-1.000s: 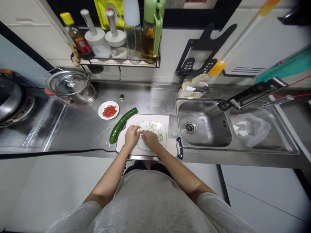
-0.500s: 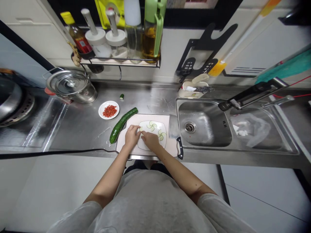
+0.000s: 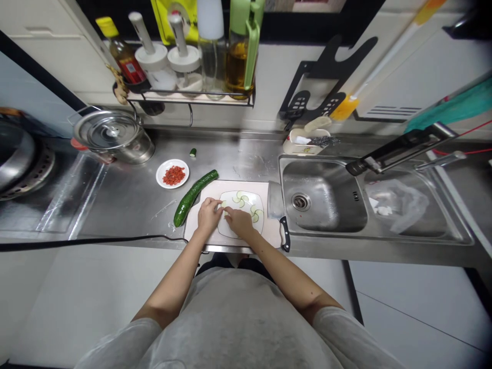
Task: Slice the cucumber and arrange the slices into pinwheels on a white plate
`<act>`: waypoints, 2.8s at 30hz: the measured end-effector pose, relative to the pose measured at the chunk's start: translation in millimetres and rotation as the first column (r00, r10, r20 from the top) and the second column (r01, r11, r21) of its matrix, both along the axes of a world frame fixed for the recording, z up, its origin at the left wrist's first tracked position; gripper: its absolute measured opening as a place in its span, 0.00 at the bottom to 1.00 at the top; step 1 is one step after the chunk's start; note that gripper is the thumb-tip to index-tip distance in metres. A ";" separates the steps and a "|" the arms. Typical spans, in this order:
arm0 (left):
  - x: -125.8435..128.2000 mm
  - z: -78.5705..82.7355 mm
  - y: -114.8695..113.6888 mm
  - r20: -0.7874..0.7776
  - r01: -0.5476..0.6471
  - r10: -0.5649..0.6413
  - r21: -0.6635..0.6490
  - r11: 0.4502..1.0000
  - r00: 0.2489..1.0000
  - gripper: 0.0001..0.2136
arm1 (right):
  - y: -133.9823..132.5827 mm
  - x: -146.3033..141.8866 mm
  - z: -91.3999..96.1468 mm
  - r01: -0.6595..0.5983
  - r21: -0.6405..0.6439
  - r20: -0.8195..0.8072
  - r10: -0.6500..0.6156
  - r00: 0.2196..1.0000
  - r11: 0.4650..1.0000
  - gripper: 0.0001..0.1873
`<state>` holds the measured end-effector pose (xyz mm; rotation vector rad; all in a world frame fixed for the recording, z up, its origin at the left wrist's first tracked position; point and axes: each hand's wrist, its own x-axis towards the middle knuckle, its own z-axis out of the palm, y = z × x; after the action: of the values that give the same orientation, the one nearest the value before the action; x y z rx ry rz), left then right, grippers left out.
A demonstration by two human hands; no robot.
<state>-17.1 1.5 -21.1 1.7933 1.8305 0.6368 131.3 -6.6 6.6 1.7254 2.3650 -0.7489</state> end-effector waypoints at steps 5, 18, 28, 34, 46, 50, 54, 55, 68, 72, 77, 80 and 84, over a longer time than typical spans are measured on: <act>-1.2 1.5 -0.1 -0.001 -0.006 0.006 0.001 1.000 1.000 0.10 | 2.6 17.2 12.1 0.111 -0.035 -0.065 -0.113 0.991 0.993 0.18; 6.7 17.4 -37.0 0.064 -0.054 0.051 0.040 0.998 0.997 0.10 | -25.5 47.9 17.4 0.201 -0.136 -0.011 -0.205 0.979 0.970 0.10; -0.5 21.1 -56.8 0.043 -0.035 0.033 0.041 0.999 0.999 0.10 | -26.9 42.7 11.7 0.181 -0.127 0.003 -0.182 0.983 0.975 0.09; 21.1 23.4 -69.8 -0.142 0.116 -0.116 -0.008 0.993 0.983 0.10 | -29.8 42.0 10.0 0.176 -0.116 0.001 -0.177 0.984 0.977 0.11; 38.8 27.6 -66.5 -0.234 0.122 -0.136 -0.073 0.990 0.963 0.12 | -32.8 42.2 11.8 0.194 -0.121 0.020 -0.194 0.981 0.973 0.11; 40.9 26.8 -65.4 -0.216 0.130 -0.144 -0.077 0.989 0.966 0.12 | -33.6 41.9 9.7 0.196 -0.108 0.007 -0.197 0.980 0.975 0.11; 43.4 24.9 -66.6 -0.212 0.121 -0.131 -0.061 0.991 0.968 0.11 | -34.0 41.4 9.6 0.200 -0.103 0.000 -0.201 0.980 0.974 0.11; 43.8 24.5 -67.5 -0.212 0.116 -0.124 -0.053 0.992 0.969 0.12 | -33.9 41.4 10.0 0.202 -0.101 -0.004 -0.204 0.979 0.974 0.11; 21.2 31.2 -74.3 -0.193 0.029 -0.029 -0.004 1.000 0.981 0.13 | -31.4 78.7 14.9 0.413 0.032 -0.210 -0.397 0.893 0.910 0.10; -14.0 27.5 -74.1 -0.222 -0.120 0.120 0.012 0.993 0.968 0.13 | -33.6 91.7 10.1 0.470 0.037 -0.253 -0.447 0.858 0.882 0.11; -51.2 18.6 -72.8 -0.220 -0.205 0.186 -0.067 0.976 0.957 0.15 | -36.3 96.4 8.9 0.504 0.019 -0.257 -0.483 0.837 0.863 0.12; -57.2 16.4 -72.2 -0.244 -0.223 0.185 -0.138 0.965 0.952 0.16 | -36.4 95.2 11.5 0.505 0.009 -0.265 -0.485 0.833 0.863 0.13; -53.5 14.3 -70.4 -0.254 -0.227 0.180 -0.170 0.959 0.950 0.17 | -34.9 94.0 12.5 0.489 0.016 -0.277 -0.466 0.841 0.872 0.15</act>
<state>-70.6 -69.0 -6.8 1.6179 2.1767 0.3079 225.3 -41.5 19.1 2.4422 2.1504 -1.0120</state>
